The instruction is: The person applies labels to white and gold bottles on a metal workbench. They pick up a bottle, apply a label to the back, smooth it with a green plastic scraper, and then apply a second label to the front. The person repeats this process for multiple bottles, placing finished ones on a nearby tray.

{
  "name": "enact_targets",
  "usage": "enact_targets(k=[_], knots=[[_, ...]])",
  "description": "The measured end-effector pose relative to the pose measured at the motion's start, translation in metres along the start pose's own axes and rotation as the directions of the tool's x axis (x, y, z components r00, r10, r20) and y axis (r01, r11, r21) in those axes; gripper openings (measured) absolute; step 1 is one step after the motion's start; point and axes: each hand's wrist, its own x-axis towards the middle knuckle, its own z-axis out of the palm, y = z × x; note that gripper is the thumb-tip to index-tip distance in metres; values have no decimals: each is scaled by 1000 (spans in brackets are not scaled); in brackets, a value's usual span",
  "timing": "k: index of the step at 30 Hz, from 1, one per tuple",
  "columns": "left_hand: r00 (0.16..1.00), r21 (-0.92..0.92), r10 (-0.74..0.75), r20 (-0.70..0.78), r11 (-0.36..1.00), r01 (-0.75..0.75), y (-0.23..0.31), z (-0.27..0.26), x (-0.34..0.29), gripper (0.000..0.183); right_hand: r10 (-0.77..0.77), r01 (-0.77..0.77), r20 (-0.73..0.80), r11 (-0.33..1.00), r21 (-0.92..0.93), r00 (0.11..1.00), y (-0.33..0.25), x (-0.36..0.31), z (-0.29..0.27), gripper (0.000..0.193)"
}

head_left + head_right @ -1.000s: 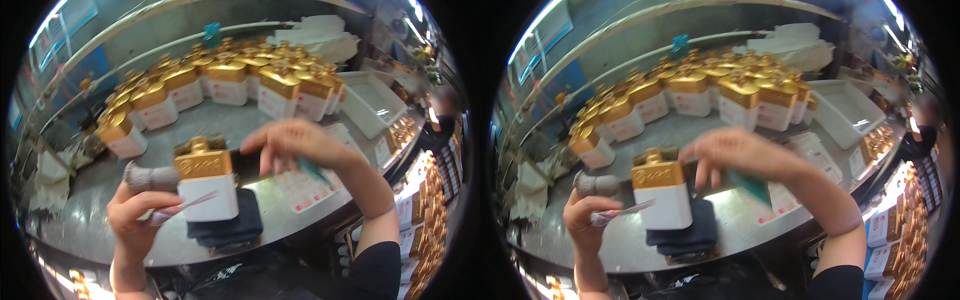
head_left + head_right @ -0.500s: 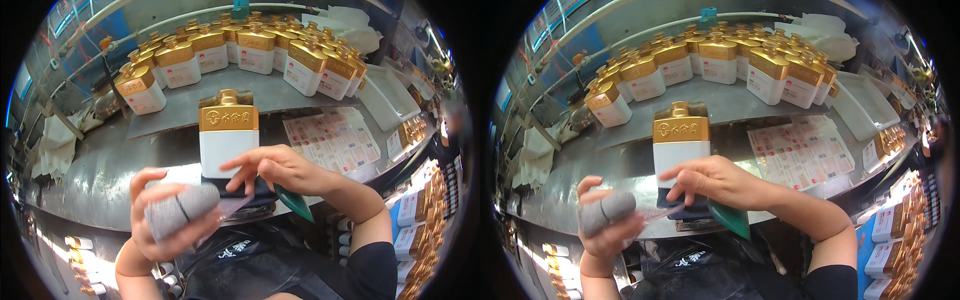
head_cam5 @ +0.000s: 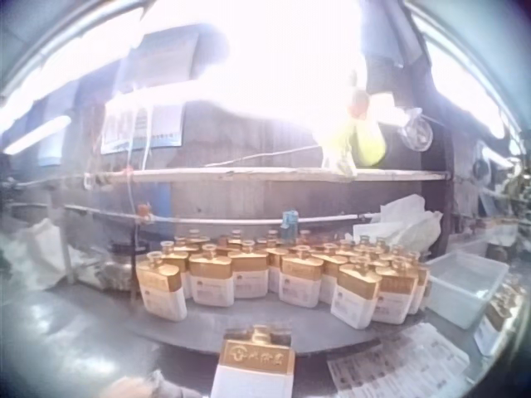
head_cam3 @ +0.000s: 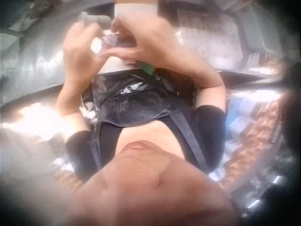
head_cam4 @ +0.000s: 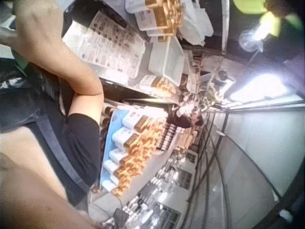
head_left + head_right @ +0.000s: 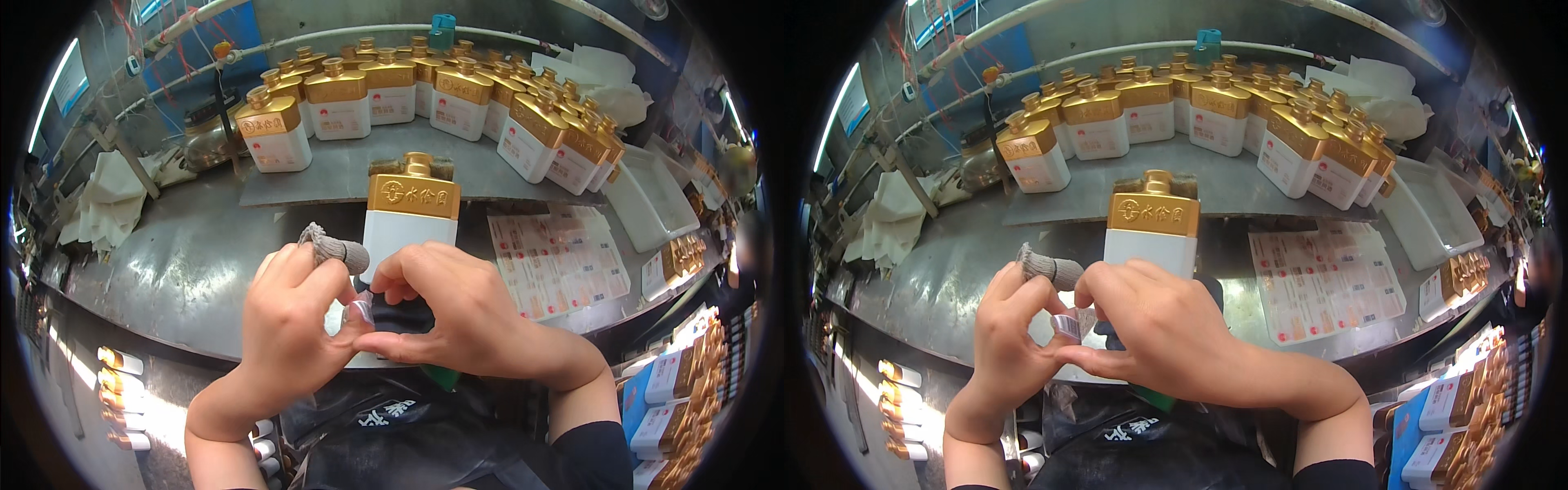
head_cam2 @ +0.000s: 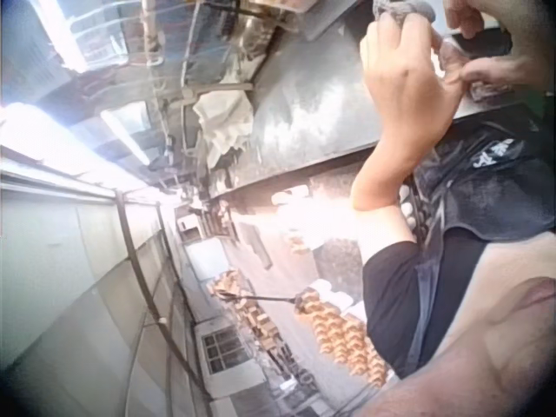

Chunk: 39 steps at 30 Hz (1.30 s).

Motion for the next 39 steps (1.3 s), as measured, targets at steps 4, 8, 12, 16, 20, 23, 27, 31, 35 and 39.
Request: enact_targets(k=[4,8,12,16,20,23,27,31,35,39], knots=[[999,-16,50,18,999,-50,3,-1,3,16,48,-48,19,999,-8,999,7,-7,0,14],[982,-127,-3,190,991,28,6,-13,7,12,218,-241,174,963,119,960,9,-3,-19,13],[950,-292,-94,298,938,185,-12,-17,9,10,333,-424,345,875,233,878,16,-1,-42,22],[968,-234,-130,215,955,181,-11,-8,12,13,244,-265,210,961,76,947,8,-3,-32,49],[987,-85,-86,135,992,98,-6,3,14,16,217,-240,182,964,112,959,11,-6,-2,39],[983,-91,-67,171,992,83,-4,1,15,13,237,-254,159,962,101,959,21,-5,6,26],[953,-201,-33,302,975,97,-14,0,14,16,148,-142,263,989,-42,954,23,-4,-13,13],[966,-205,-117,229,965,165,-38,8,15,11,189,-201,579,979,-45,793,24,5,-47,12],[869,-564,-274,411,673,479,-29,0,-3,12,289,-200,580,956,-213,762,24,9,-67,15],[794,-641,-7,608,586,496,8,-11,-15,27,143,26,453,938,-347,880,18,9,-62,19]])
